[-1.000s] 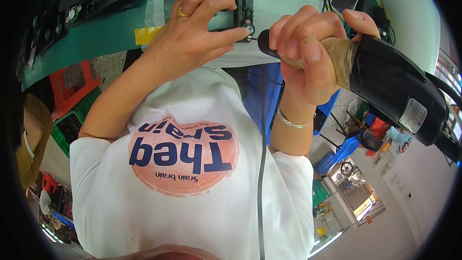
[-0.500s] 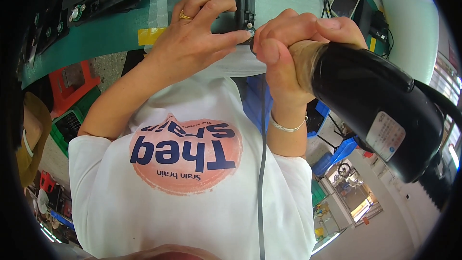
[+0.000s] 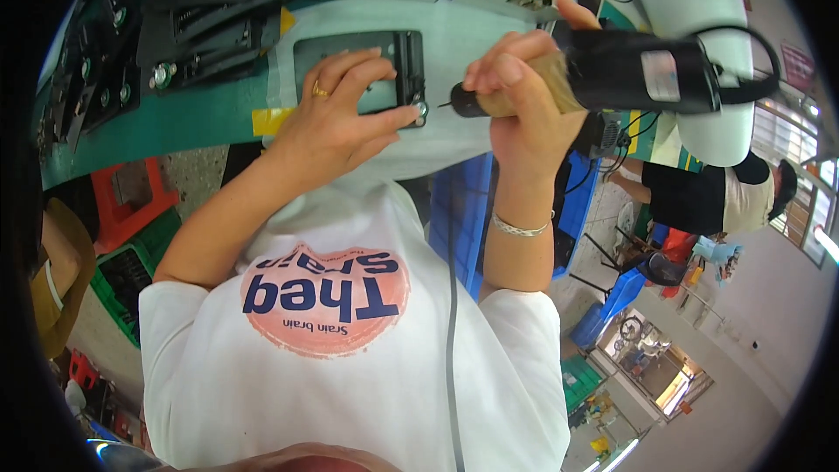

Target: The person fastens screws into plastic electronic toy components using an electric screwdriver.

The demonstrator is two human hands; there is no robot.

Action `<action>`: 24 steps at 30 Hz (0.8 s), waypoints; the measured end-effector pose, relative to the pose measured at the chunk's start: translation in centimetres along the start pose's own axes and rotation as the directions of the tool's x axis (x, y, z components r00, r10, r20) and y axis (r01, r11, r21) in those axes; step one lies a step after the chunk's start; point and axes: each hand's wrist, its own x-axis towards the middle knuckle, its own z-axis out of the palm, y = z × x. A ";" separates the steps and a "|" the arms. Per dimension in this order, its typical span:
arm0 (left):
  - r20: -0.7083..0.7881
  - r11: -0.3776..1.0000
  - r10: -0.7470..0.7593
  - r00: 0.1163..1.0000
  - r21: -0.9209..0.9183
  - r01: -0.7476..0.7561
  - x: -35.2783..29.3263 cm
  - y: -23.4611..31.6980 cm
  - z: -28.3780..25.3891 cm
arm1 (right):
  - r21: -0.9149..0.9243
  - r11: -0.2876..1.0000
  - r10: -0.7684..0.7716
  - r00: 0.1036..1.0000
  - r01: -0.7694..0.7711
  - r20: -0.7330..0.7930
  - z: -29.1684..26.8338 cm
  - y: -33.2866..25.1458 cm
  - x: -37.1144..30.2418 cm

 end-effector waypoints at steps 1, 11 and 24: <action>-0.010 1.000 0.015 1.000 0.008 -0.015 0.1 0.0 -0.1 | -0.001 1.000 -0.019 1.000 0.019 0.006 -0.8 -0.4 0.8; 0.073 0.999 0.023 0.997 0.027 -0.025 0.2 0.3 -0.7 | -0.118 0.837 -0.546 0.807 0.534 -0.226 -5.2 -2.2 8.3; 0.093 0.999 0.012 0.996 0.033 -0.015 0.6 0.3 -0.9 | -0.118 0.854 -0.520 0.840 0.507 -0.155 -7.4 0.3 10.2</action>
